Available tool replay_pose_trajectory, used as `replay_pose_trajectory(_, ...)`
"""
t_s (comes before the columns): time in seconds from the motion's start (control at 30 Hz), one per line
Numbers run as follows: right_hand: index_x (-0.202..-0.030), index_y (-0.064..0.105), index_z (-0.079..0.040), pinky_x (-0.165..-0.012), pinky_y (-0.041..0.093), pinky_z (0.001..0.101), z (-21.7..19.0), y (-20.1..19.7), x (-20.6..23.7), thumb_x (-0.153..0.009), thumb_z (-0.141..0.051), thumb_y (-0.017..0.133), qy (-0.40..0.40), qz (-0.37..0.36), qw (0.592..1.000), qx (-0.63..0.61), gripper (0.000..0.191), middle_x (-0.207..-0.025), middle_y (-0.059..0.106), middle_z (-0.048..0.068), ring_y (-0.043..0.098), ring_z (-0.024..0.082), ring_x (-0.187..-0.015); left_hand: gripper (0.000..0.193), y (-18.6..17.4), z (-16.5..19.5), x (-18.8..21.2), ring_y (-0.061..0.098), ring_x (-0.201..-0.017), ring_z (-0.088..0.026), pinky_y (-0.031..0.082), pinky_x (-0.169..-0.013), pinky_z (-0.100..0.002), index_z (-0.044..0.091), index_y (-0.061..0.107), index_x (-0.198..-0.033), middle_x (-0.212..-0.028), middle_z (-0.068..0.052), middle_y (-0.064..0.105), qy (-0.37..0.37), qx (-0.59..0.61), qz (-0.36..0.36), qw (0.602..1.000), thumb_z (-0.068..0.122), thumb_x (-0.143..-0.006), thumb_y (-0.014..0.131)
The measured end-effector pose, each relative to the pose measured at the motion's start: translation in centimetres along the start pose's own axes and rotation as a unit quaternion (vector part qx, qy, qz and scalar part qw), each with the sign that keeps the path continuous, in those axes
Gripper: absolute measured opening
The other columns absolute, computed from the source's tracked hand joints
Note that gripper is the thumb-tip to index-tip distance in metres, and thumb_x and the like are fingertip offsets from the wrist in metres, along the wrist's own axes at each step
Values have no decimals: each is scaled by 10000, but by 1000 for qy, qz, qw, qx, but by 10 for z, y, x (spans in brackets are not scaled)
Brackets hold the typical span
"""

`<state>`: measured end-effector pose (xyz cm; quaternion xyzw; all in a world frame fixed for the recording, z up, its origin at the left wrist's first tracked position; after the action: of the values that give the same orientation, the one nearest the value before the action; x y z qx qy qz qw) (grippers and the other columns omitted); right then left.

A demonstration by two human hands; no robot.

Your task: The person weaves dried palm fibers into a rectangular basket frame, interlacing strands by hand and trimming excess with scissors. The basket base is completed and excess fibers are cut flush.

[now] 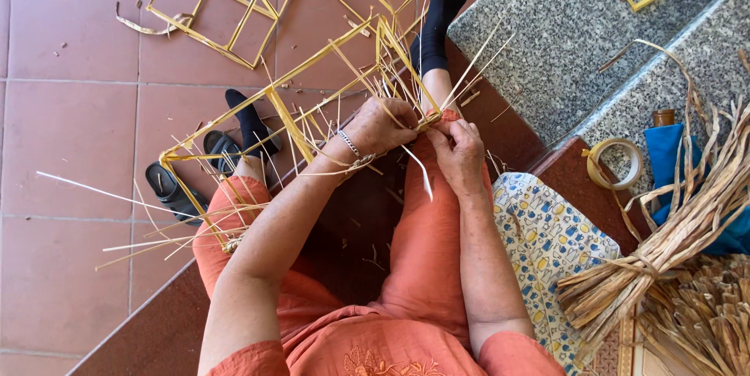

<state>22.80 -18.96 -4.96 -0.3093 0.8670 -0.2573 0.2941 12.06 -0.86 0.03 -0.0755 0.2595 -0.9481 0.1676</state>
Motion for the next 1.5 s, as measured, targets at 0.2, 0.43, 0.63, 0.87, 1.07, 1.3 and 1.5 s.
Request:
replay_pose_trajectory(0.2,-924,738,-20,-573,429,292,6,-19,9,-944,-216,811,262,-84,930,-243,210,-759,678,4,551,103,-648,81,6,-3,3,738,-711,-211,601,-697,-330,64,770,-829,-803,-91,754,75,3,43,996,121,-773,788)
replay_pose_trajectory(0.43,-1039,751,4,-647,589,305,-10,-26,-1,-907,-118,716,344,-57,710,-612,183,-874,743,109,670,145,-724,176,-2,-15,8,719,-772,-124,596,-714,-268,40,773,-1021,-857,-50,766,-50,169,-14,984,110,-859,779)
replay_pose_trajectory(0.63,-1029,727,-54,-842,590,325,-24,-21,-14,-997,-121,687,173,-37,815,-552,84,-1140,687,74,631,126,-938,381,-2,-34,9,729,-936,-132,613,-851,-273,-2,706,-1256,-1031,-57,759,-87,391,-31,916,37,-879,673)
replay_pose_trajectory(0.87,-826,611,-29,-770,465,287,-32,-14,-20,-963,-54,692,24,-46,956,-288,161,-961,597,55,556,130,-878,401,10,-28,0,697,-843,-117,594,-741,-260,35,604,-1218,-968,-68,711,-76,481,23,873,-37,-859,769)
replay_pose_trajectory(1.07,-795,608,-12,-629,500,315,-35,4,-30,-928,-72,722,-12,17,992,-123,186,-743,602,16,605,134,-666,336,3,-8,6,643,-831,-145,562,-686,-267,42,653,-1066,-1034,-32,584,47,227,99,968,-30,-785,821)
replay_pose_trajectory(1.3,-900,722,-36,-491,471,261,-14,10,-20,-1007,-206,704,216,-9,949,-228,202,-706,663,34,582,88,-570,151,-4,-7,-10,698,-773,-246,569,-700,-314,51,673,-864,-877,-67,653,170,-20,64,983,56,-820,818)
replay_pose_trajectory(1.5,-1204,630,-45,-659,561,203,1,3,-12,-959,-186,737,212,6,911,-353,302,-939,714,8,665,36,-804,68,12,-20,-12,708,-783,-158,581,-725,-280,11,664,-1027,-866,-72,719,63,109,148,981,5,-960,661)
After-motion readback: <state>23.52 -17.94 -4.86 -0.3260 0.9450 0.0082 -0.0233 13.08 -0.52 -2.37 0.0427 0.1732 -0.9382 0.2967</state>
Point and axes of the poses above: each hand's wrist, its own x-axis away from the middle knuckle, its own y-axis out of the palm, z = x × y, the point moved 1 cm from there along -x, towards the middle knuckle
